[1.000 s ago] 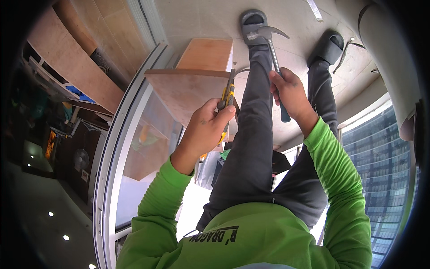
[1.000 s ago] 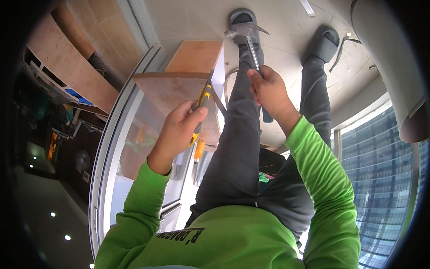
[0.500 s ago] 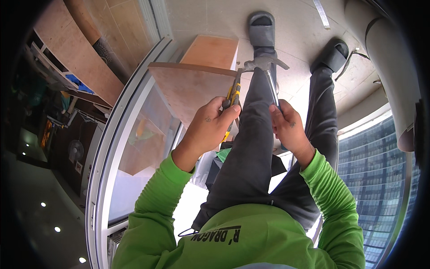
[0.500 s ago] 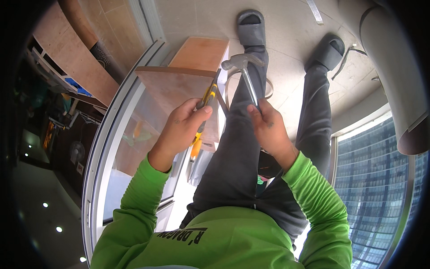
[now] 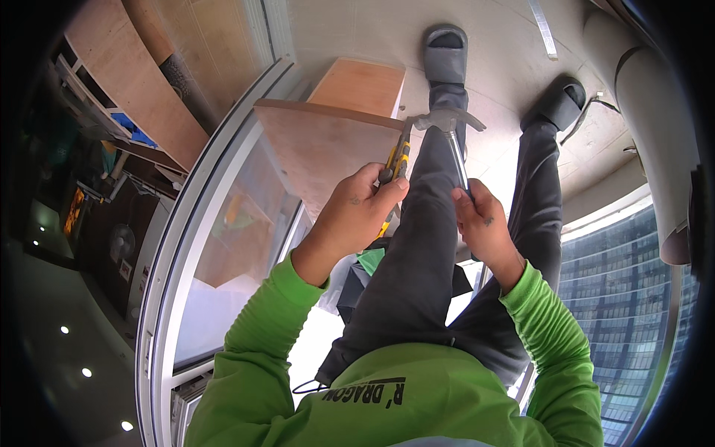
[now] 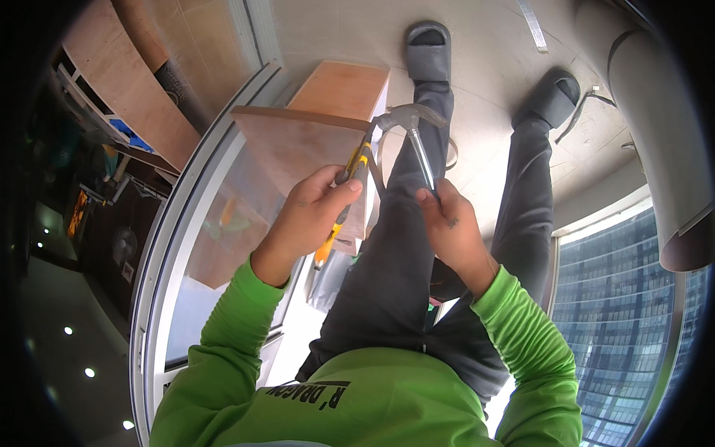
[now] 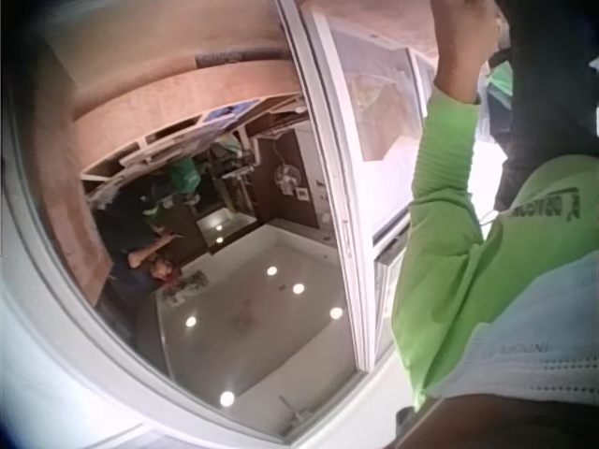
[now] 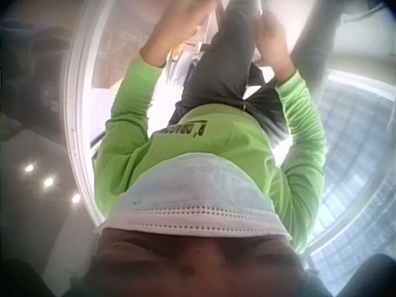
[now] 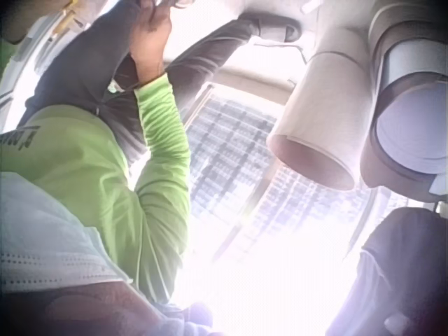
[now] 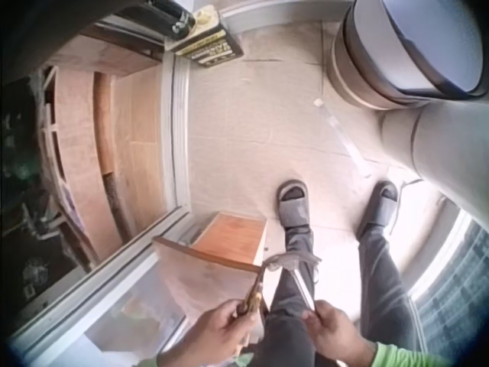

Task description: The person uses a utility knife and a hammer to work on a wooden board, then attaches a curved wooden strip to it. They position the board on the floor and secure the strip using the hammer.

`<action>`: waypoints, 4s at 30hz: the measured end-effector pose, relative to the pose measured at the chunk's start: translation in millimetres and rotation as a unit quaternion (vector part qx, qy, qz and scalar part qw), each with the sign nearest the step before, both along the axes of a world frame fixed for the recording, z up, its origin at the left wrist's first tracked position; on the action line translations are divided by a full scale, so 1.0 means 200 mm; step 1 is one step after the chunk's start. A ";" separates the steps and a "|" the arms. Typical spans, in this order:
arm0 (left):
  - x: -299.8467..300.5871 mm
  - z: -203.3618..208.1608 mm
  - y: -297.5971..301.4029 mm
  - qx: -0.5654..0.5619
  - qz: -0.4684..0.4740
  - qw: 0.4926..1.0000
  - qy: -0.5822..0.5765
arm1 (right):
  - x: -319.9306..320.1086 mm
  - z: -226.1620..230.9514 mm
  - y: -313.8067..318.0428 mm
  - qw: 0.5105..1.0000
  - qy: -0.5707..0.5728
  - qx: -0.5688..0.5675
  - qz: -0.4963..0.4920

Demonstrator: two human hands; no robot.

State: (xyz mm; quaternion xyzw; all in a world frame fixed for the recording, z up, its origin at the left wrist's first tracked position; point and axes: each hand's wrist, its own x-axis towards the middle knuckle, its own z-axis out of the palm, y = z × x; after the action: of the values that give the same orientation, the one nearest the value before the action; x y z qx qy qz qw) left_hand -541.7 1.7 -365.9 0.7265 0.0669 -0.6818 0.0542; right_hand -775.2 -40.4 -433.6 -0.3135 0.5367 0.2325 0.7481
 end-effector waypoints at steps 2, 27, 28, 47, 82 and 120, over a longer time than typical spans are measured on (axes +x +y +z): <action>0.00 -0.01 0.02 -0.004 -0.006 1.000 0.001 | 0.01 0.01 -0.01 1.000 0.001 0.001 -0.027; 0.01 -0.02 0.07 -0.016 0.023 0.999 0.042 | 0.04 0.04 0.03 0.999 0.033 -0.016 -0.021; 0.02 -0.02 0.07 -0.014 0.028 0.998 0.045 | 0.01 0.02 0.07 0.999 0.026 -0.033 0.003; 0.02 -0.03 0.10 -0.017 0.033 0.998 0.041 | 0.04 0.04 0.06 0.998 0.039 -0.012 -0.049; -0.81 0.58 0.48 -0.067 -0.248 0.965 -0.054 | -0.54 0.41 -0.50 0.991 0.092 -0.060 -0.076; 0.06 0.84 -0.14 -0.169 -0.021 0.959 -0.229 | -1.07 0.78 -0.73 0.988 0.110 -0.075 0.077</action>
State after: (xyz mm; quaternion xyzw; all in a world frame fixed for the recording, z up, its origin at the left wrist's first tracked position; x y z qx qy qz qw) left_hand -530.7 -25.6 -197.6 0.8446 -0.0783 -0.4997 0.1757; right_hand -989.8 -186.7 -277.1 -0.3814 0.6058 0.2820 0.6387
